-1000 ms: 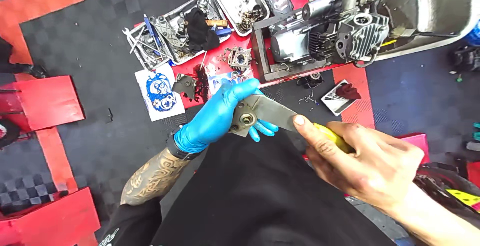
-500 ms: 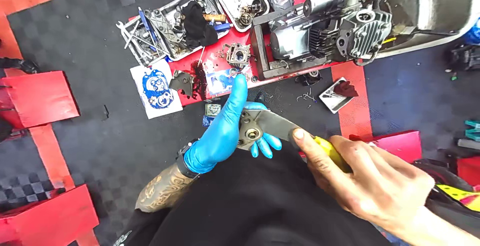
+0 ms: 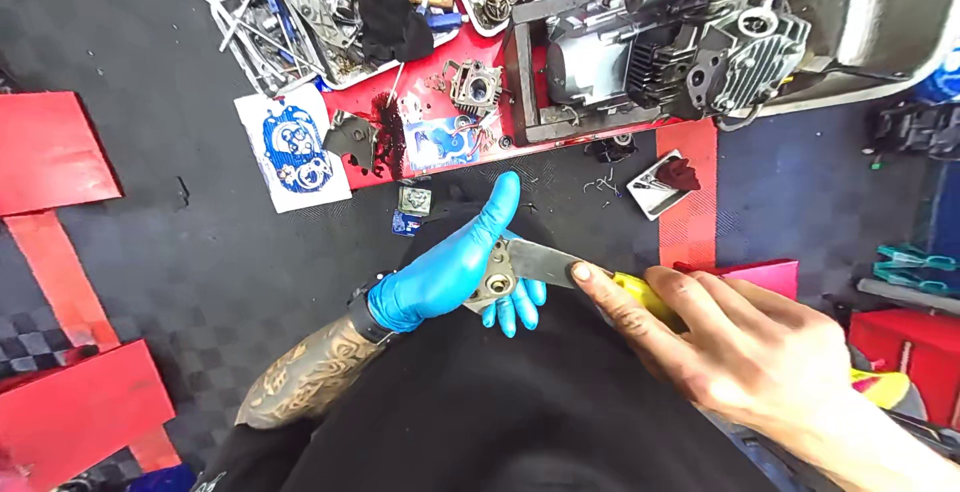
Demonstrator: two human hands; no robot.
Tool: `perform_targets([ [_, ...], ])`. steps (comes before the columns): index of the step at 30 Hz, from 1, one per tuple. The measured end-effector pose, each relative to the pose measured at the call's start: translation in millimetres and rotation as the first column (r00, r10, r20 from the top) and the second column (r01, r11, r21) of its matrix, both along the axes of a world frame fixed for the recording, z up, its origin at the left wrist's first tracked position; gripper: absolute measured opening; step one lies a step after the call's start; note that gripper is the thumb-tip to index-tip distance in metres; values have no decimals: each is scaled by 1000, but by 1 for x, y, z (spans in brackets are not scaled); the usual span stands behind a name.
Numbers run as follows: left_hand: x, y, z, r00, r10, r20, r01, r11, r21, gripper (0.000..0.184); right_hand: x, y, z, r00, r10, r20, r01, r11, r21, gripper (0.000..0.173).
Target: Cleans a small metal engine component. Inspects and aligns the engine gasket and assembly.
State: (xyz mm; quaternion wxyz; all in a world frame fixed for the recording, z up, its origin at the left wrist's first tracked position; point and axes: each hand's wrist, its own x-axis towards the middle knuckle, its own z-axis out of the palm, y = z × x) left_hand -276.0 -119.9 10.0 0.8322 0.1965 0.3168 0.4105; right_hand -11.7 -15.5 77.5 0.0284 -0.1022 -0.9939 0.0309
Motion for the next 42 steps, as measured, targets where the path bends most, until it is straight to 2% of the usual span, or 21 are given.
perform_targets([
  [7, 1, 6, -2, 997, -71, -13, 70, 997, -21, 99, 0, 15, 3, 997, 59, 46, -58, 998, -36, 50],
  [12, 15, 9, -6, 995, 91, -49, -90, 995, 34, 94, 1, 17, 2, 999, 11, 37, -9, 997, -71, 51],
  [19, 12, 15, -5, 998, -66, -19, 66, 998, 8, 100, 7, 24, 1, 998, 45, 39, -42, 996, -84, 49],
  [23, 14, 15, -6, 997, -81, -12, 81, 997, 11, 104, 9, 25, 5, 997, 45, 60, -40, 995, -92, 49],
  [30, 15, 25, -3, 984, -178, -26, 177, 984, -22, 103, 13, 42, 11, 992, 102, 69, -94, 989, -110, 50],
  [33, 14, 32, -1, 977, -192, -98, 189, 981, -35, 98, 14, 54, 15, 986, 143, 84, -133, 984, -119, 52],
  [35, 9, 42, 4, 962, -144, -230, 139, 990, -36, 85, 14, 63, 15, 987, 138, 84, -127, 983, -131, 53],
  [38, 0, 57, 16, 904, 19, -427, -14, 1000, 15, 67, 14, 76, 6, 998, 57, 39, -51, 988, -149, 51],
  [42, -8, 57, 18, 859, 272, -433, -249, 962, 109, 61, 15, 78, -5, 1000, -21, -17, 19, 989, -144, 49],
])
